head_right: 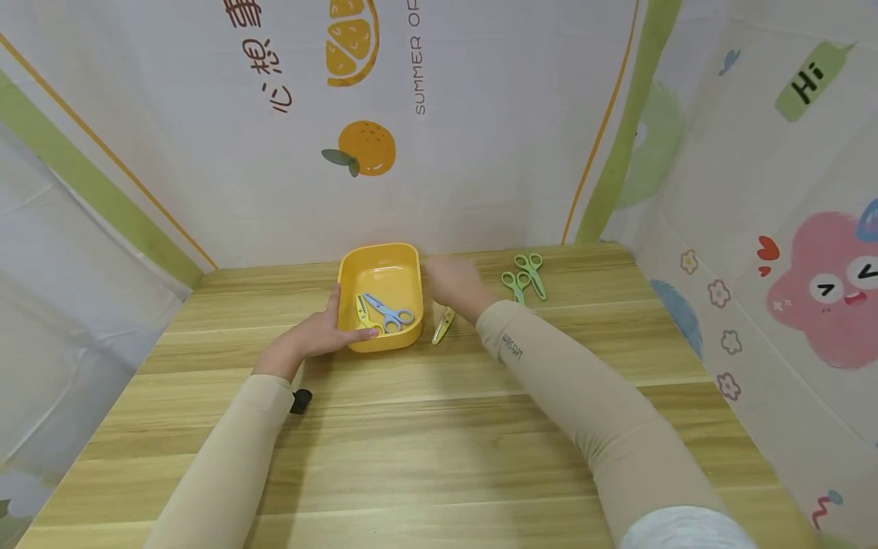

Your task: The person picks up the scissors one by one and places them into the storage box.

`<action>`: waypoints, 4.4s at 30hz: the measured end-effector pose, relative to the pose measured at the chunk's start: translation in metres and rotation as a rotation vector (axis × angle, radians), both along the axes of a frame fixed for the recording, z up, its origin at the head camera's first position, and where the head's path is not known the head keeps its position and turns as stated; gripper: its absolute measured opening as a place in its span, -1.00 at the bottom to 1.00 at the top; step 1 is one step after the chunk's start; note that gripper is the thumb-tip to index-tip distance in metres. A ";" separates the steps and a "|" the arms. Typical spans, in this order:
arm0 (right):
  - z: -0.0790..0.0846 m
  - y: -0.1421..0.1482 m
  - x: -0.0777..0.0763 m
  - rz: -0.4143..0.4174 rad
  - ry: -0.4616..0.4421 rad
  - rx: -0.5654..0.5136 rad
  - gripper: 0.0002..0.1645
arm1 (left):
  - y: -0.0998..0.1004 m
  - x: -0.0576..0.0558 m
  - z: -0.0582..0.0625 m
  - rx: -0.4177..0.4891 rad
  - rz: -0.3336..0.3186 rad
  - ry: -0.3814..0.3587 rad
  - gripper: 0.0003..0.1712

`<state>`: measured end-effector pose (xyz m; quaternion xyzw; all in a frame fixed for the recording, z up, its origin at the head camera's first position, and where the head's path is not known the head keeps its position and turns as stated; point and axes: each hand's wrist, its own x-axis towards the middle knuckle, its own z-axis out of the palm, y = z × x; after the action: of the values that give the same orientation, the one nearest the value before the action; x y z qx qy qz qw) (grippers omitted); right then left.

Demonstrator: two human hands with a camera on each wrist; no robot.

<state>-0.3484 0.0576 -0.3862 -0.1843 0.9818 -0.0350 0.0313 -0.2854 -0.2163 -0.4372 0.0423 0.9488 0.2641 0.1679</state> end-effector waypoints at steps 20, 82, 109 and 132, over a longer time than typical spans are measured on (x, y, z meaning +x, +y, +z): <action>-0.031 0.054 0.002 0.116 -0.174 0.030 -0.54 | -0.001 -0.001 -0.002 0.012 0.005 -0.010 0.69; -0.058 0.109 0.034 0.084 -0.122 -0.012 -0.29 | 0.000 0.000 0.000 0.046 0.006 0.011 0.70; -0.041 0.093 0.032 0.019 -0.056 -0.050 -0.51 | 0.000 -0.001 -0.003 0.098 0.005 -0.009 0.73; 0.019 0.054 0.023 0.078 0.053 -0.063 -0.46 | -0.002 -0.004 -0.006 0.107 -0.018 0.042 0.76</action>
<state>-0.3251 0.1113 -0.3668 -0.2244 0.9727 -0.0596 0.0011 -0.2899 -0.2178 -0.4428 0.0653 0.9362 0.3120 0.1478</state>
